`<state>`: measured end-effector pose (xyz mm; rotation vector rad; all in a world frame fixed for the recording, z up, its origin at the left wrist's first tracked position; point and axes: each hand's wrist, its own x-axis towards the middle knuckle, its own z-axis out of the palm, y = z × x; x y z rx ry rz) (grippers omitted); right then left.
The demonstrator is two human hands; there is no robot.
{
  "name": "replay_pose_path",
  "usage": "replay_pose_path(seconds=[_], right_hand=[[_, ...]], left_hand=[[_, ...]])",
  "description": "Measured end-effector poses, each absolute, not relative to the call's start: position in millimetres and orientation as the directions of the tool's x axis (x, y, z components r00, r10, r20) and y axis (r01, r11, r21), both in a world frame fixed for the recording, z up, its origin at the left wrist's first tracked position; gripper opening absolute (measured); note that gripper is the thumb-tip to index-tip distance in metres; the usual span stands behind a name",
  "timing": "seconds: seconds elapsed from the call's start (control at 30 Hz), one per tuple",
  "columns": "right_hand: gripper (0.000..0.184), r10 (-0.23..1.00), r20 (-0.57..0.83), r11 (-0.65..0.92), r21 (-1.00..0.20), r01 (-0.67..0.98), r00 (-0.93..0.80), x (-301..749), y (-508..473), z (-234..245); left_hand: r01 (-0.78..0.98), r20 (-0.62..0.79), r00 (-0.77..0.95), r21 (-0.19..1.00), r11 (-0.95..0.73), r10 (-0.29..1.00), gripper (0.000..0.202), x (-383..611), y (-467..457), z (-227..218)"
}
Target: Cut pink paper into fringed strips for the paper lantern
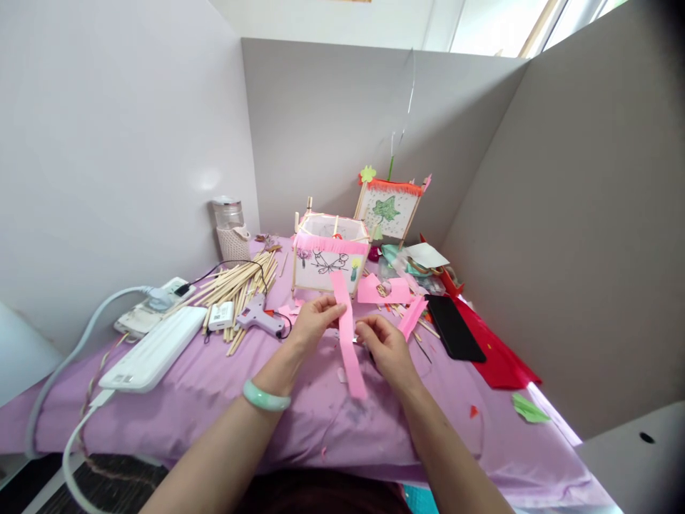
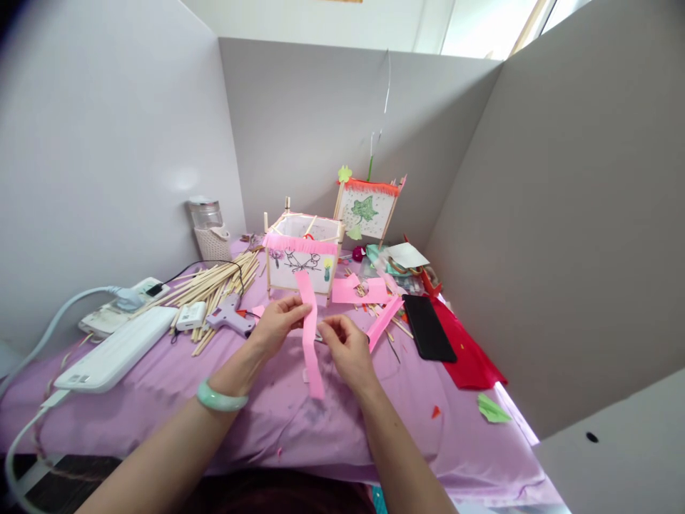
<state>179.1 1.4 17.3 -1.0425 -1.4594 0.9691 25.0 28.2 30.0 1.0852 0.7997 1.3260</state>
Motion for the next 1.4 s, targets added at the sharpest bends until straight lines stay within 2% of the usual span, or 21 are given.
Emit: replay_pose_path(seconds=[0.1,0.23,0.37,0.47,0.67,0.9,1.03,1.1,1.23,1.33,1.4], right_hand=[[0.029,0.951,0.308,0.307,-0.947,0.096,-0.01,182,9,34],[0.027,0.944,0.329,0.329,-0.938,0.109,-0.02,187,27,41],[0.03,0.942,0.317,0.325,-0.943,-0.069,0.109,191,39,32],[0.029,0.95,0.258,0.291,-0.935,-0.203,0.174,194,41,29],[0.032,0.938,0.249,0.319,-0.894,-0.315,0.241,200,44,29],[0.032,0.938,0.224,0.307,-0.893,-0.33,0.265,204,50,23],[0.041,0.92,0.207,0.308,-0.907,-0.287,0.334,203,49,23],[0.041,0.931,0.209,0.296,-0.913,-0.282,0.3,202,49,22],[0.036,0.945,0.271,0.317,-0.894,-0.316,0.182,202,49,20],[0.043,0.927,0.282,0.356,-0.87,-0.342,0.246,203,48,22],[0.051,0.904,0.317,0.4,-0.864,-0.304,0.288,203,46,25]], left_hand=[[-0.255,0.144,0.235,0.964,-0.082,0.961,0.022,28,26,30],[-0.172,0.168,0.343,0.978,-0.114,0.924,0.026,28,22,29],[-0.118,0.053,0.46,0.993,0.002,0.886,0.033,28,19,31],[-0.125,-0.014,0.453,0.989,0.079,0.891,0.038,28,18,32],[-0.101,0.001,0.451,0.994,0.049,0.893,0.038,27,18,32],[-0.141,0.07,0.47,0.99,-0.004,0.88,0.034,25,18,34],[-0.175,0.095,0.438,0.984,-0.019,0.894,0.033,24,19,33],[-0.178,0.097,0.426,0.984,-0.022,0.9,0.032,24,20,32],[-0.049,0.06,0.411,0.998,-0.043,0.91,0.03,24,22,30],[0.083,0.02,0.379,0.995,-0.055,0.925,0.025,26,24,27],[0.163,0.028,0.361,0.982,-0.092,0.932,0.021,27,26,26]])
